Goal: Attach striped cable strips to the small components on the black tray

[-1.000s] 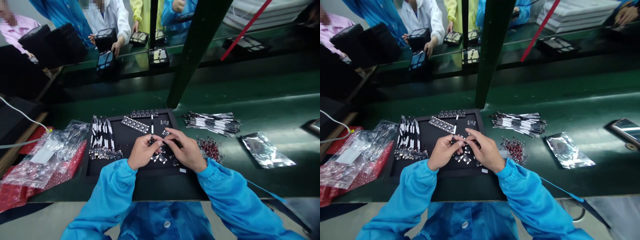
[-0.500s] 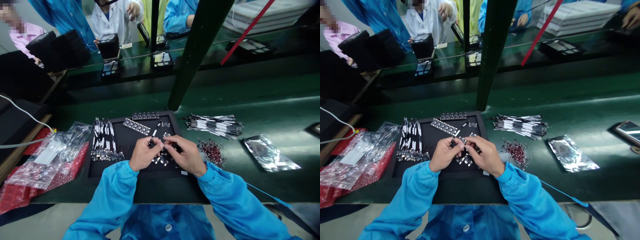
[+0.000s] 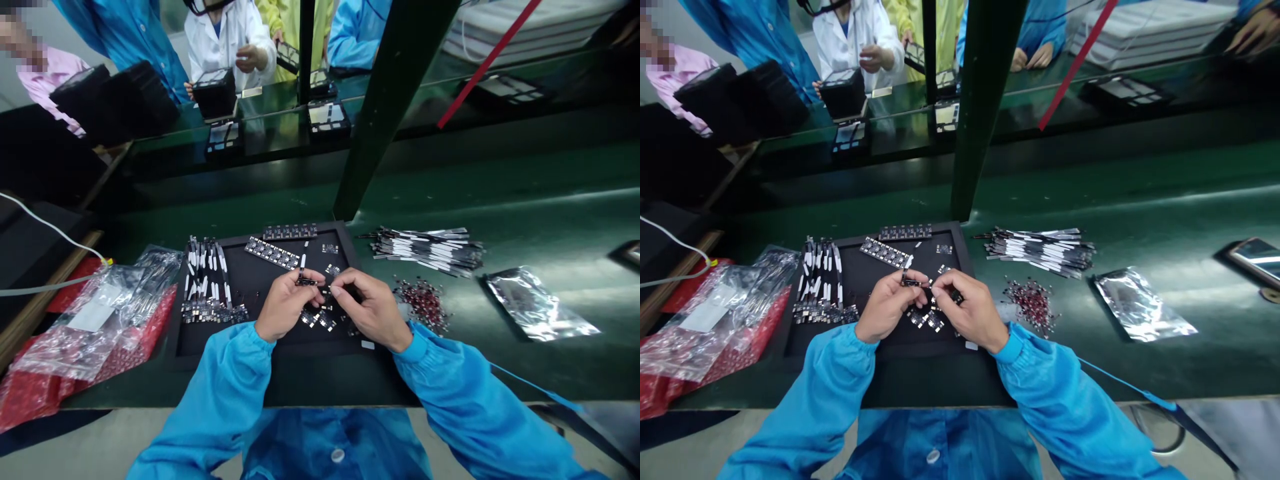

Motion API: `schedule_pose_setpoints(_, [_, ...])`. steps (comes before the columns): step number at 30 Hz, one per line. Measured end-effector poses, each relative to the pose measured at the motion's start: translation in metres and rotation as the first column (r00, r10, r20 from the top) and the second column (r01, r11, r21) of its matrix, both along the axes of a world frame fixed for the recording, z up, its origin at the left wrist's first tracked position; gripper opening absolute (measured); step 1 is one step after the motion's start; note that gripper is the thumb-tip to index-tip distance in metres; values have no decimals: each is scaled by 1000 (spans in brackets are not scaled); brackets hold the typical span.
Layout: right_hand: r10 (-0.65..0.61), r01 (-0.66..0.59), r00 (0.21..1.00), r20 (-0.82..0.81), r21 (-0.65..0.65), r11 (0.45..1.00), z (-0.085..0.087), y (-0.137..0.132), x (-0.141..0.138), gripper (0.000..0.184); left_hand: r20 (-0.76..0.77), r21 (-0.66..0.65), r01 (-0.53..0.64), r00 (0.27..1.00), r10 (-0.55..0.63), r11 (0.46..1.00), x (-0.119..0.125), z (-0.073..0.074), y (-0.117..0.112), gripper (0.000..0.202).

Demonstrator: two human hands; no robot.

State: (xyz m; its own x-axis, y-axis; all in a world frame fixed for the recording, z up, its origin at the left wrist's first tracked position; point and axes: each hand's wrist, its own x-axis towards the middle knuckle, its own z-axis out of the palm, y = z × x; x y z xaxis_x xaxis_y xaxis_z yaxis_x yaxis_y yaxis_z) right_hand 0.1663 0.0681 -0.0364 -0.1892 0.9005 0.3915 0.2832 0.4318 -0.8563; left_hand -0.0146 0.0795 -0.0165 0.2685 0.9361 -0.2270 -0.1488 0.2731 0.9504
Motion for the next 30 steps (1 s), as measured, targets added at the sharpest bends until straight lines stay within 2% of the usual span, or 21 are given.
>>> schedule_pose_setpoints(5, [8, -9, 1000, -11, -36, 999, 0, 1, 1, 7, 114, -99, -32, 993, 43, 995, -1, -2, 2, 30])
schedule_pose_setpoints(8, [19, -19, 1000, 0, -58, 998, 0, 2, 1, 8, 101, -108, -56, 993, 67, 993, -2, -1, 3, 37])
schedule_pose_setpoints(17, [43, -41, 999, 17, -73, 996, 1, 3, 2, 8, 66, -83, -63, 995, 69, 995, -2, -2, 3, 30])
schedule_pose_setpoints(25, [45, -43, 998, 39, -56, 998, 2, 4, 2, 10, 22, -114, -59, 998, 62, 992, 0, 2, 1, 41])
schedule_pose_setpoints(30, [57, -54, 997, 45, -65, 996, 1, 3, 3, 10, 5, -100, -70, 997, 71, 992, 0, 3, 2, 40])
